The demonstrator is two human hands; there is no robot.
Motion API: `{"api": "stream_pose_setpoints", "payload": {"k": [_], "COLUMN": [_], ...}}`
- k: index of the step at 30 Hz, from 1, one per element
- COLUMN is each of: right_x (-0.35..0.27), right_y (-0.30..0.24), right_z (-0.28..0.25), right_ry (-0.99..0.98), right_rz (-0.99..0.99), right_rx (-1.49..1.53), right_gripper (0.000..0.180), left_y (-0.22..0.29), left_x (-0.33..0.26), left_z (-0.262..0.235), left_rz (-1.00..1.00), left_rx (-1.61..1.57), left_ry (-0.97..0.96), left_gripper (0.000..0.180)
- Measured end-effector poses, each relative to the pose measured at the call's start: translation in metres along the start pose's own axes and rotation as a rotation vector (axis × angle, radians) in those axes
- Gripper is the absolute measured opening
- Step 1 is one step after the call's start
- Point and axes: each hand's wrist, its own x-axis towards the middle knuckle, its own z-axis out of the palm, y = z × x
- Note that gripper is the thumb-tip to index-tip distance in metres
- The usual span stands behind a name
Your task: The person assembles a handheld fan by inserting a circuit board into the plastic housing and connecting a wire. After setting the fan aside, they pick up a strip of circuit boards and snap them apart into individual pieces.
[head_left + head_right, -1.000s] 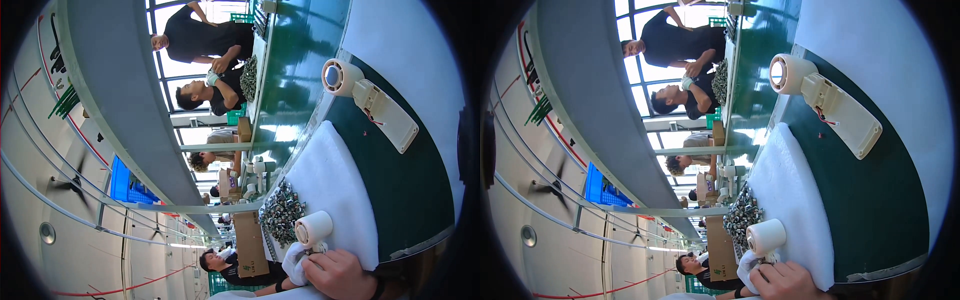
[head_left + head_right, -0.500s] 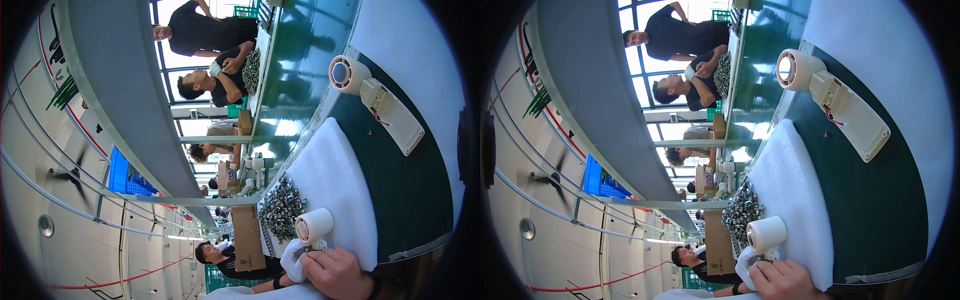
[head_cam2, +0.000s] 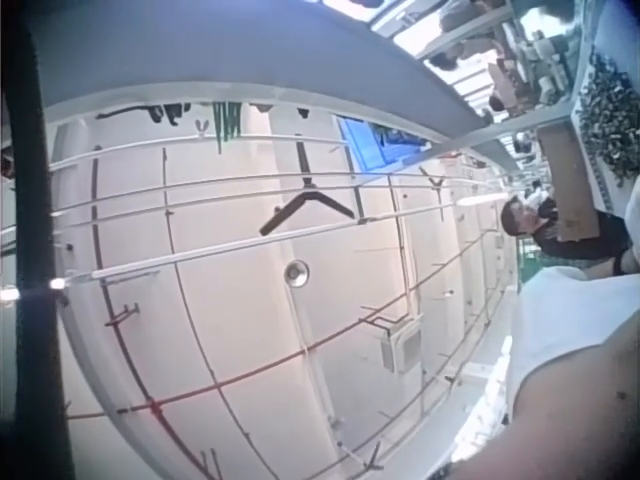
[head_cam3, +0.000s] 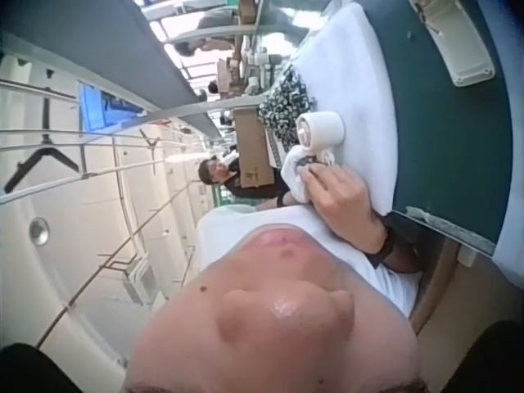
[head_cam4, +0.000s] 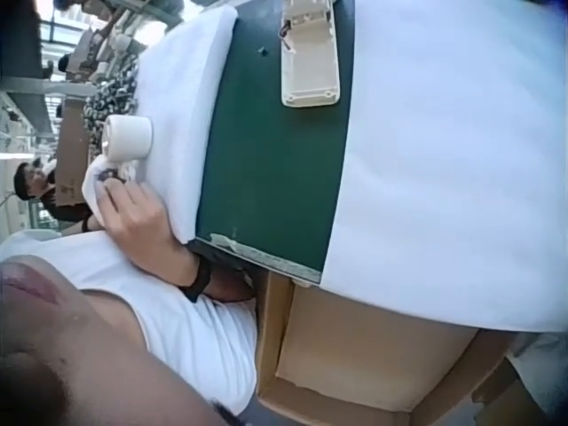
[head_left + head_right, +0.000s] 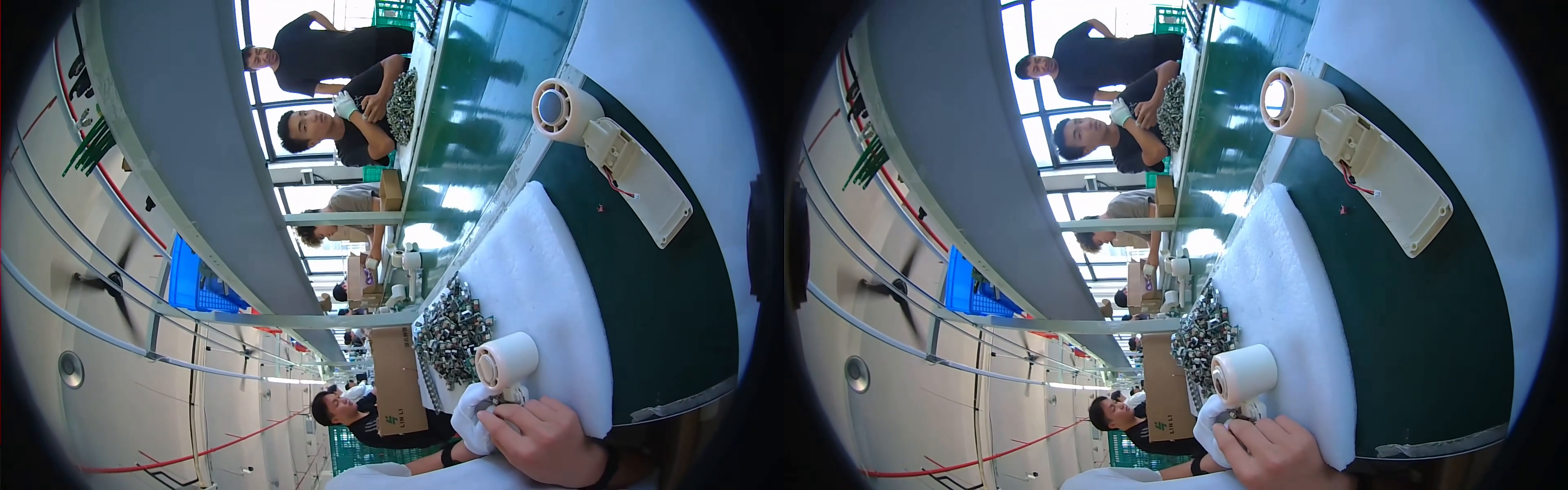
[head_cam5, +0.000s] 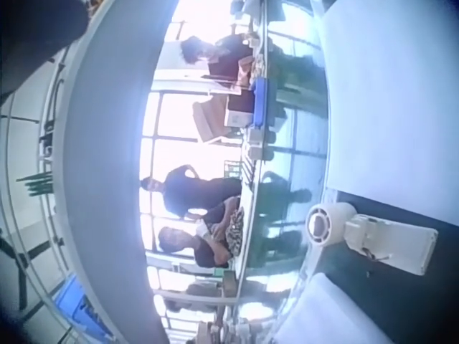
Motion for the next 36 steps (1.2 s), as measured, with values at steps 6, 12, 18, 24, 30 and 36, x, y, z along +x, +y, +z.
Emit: {"api": "stream_pose_setpoints", "payload": {"k": [6,12,18,24,30,36], "right_x": [0.000,0.001,0.006,0.004,0.010,0.013], "right_y": [0.000,-0.002,-0.007,-0.004,-0.013,-0.016], "right_z": [0.000,-0.001,0.001,0.005,0.000,0.001], "right_ry": [-0.028,-0.007,0.026,0.037,0.041,0.021], "right_rz": [0.000,0.014,0.006,0.007,0.036,0.105], "right_rx": [-0.017,-0.037,-0.086,-0.165,-0.275,-0.441], "right_gripper": [0.024,0.025,0.026,0.027,0.028,0.029], "left_y": [0.003,-0.002,-0.002,0.009,0.009,0.007], "left_x": [0.003,0.002,0.003,0.007,0.016,0.019], "left_z": [0.002,0.002,0.013,0.016,0.018,0.018], "left_rz": [0.016,0.046,0.131,0.144,0.185,0.180], "left_rx": [0.006,0.034,-0.051,-0.078,-0.067,-0.187], "left_ry": [-0.023,-0.051,0.110,0.112,0.127,0.148], "left_gripper": [0.034,0.035,0.037,0.037,0.032,0.031]}}
